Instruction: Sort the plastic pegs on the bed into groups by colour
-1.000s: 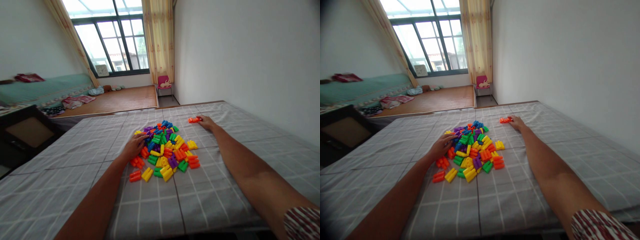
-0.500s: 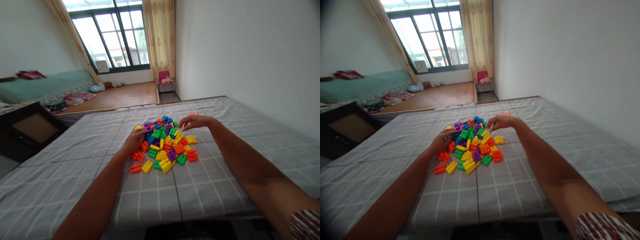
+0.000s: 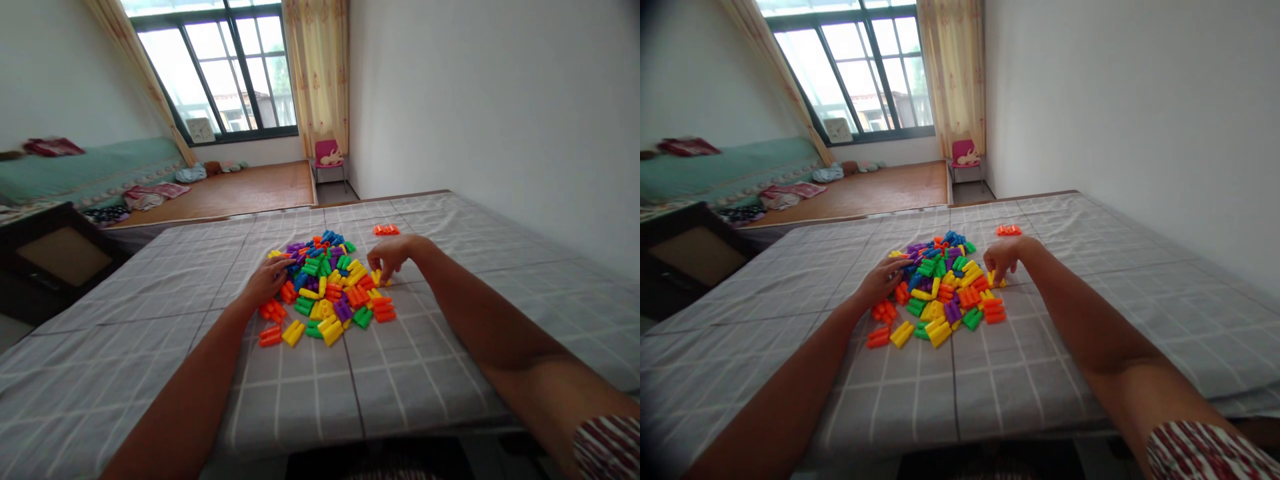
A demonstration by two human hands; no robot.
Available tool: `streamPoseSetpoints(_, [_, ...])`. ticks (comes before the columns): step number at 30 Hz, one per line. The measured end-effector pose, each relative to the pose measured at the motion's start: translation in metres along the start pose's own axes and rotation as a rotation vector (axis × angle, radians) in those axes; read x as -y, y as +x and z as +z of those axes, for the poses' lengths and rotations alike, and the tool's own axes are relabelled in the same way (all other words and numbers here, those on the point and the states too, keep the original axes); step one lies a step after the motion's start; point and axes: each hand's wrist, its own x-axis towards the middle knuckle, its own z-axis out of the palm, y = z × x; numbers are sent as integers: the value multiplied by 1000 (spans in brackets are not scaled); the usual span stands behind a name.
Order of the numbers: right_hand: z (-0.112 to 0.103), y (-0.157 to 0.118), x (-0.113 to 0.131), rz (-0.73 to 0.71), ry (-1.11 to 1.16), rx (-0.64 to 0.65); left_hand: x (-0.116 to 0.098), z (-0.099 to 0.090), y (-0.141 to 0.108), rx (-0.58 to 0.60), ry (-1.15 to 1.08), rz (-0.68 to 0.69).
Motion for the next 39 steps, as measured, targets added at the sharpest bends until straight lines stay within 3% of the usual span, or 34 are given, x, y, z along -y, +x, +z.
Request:
streamPoseSetpoints(5, [-10, -5, -45, 91, 100, -192, -2, -1, 0, 9, 7, -5])
streamPoseSetpoints(9, [-13, -5, -79, 78, 171, -239, -1, -1, 0, 23, 6, -21])
streamPoseSetpoints(13, [-11, 4, -83, -24, 200, -322, 1, 0, -1, 14, 3, -23])
streamPoseSetpoints(19, [-11, 6, -83, -35, 140, -364, 1, 0, -1, 13, -6, -23])
streamPoseSetpoints(22, [-13, 2, -70, -58, 66, -541, 0, 0, -1, 10, -7, -26])
streamPoseSetpoints(25, [-13, 0, -39, -200, 26, -637, 0, 0, -1, 8, -5, -18])
streamPoseSetpoints(30, [-2, -2, 30, -575, 13, -555, -1, -1, 0, 10, 11, 6])
streamPoseSetpoints(33, [10, -4, 62, -760, -64, -436, -2, -2, 0, 16, 15, 6])
streamPoseSetpoints(36, [24, -2, 81, -899, -208, -350, -2, -1, 0, 27, 19, -2])
streamPoseSetpoints(39, [32, 6, 87, -918, -254, -381, -1, -1, 0, 13, 43, -40])
